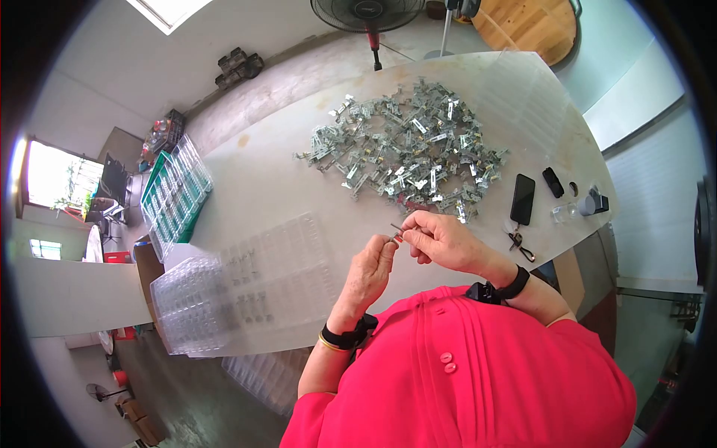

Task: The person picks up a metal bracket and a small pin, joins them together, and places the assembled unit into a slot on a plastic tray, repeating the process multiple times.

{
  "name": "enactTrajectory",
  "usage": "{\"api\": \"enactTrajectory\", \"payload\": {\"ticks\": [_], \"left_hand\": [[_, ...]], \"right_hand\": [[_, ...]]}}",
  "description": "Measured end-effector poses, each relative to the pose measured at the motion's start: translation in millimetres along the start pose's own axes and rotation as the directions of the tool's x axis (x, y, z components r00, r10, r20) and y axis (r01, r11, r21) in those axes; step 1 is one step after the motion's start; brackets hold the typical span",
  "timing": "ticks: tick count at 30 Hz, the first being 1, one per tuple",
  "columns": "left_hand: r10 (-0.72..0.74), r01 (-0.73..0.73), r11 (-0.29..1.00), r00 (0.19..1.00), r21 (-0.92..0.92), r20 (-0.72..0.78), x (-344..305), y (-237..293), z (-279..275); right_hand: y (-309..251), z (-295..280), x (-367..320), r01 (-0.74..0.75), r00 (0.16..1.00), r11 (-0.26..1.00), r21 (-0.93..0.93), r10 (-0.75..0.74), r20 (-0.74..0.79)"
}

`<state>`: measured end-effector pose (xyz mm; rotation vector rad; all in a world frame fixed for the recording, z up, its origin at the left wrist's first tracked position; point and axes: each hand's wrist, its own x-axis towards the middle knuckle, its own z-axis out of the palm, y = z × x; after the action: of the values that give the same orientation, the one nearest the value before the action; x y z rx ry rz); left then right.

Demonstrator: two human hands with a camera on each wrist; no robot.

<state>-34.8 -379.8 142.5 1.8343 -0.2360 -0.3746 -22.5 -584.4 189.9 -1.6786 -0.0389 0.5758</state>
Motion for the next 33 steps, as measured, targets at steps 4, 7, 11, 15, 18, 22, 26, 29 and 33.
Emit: {"api": "enactTrajectory", "payload": {"ticks": [4,7,11,15,18,22,26,29,33], "left_hand": [[0.061,-0.062,0.989,0.998,0.132,0.011,-4,-3,-1],[0.062,-0.067,0.985,0.997,0.157,0.038,-8,0,-3],[0.082,-0.111,0.97,0.987,0.217,0.136,-12,-2,-7],[-0.081,0.106,0.972,0.989,-0.209,0.126,-12,2,-22],[-0.143,0.187,0.879,0.981,-0.439,0.13,-11,0,-36],[-0.151,0.202,0.8,0.979,-0.565,0.136,-14,3,-41],[-0.124,0.2,0.794,0.978,-0.575,0.17,-16,2,-43],[-0.131,0.197,0.808,0.979,-0.555,0.157,-19,0,-46],[-0.129,0.191,0.827,0.98,-0.528,0.151,-21,0,-51]], "right_hand": [[1,2,-1,0.022,0.999,0.995,-0.096,-0.025,-0.032],[3,4,-2,0.117,0.988,0.934,-0.338,-0.144,-0.055],[7,11,0,0.201,0.951,0.955,-0.218,-0.243,-0.19],[12,11,6,0.373,0.814,0.871,-0.319,-0.473,-0.338],[-2,14,-6,0.12,0.962,0.993,-0.009,-0.119,-0.247],[-3,28,-9,0.055,0.987,0.998,-0.037,-0.06,-0.149],[-3,35,-7,0.12,0.977,0.989,-0.088,-0.133,-0.165],[3,37,-4,0.144,0.973,0.978,-0.152,-0.168,-0.16],[6,42,-2,0.176,0.965,0.964,-0.199,-0.209,-0.16]]}}
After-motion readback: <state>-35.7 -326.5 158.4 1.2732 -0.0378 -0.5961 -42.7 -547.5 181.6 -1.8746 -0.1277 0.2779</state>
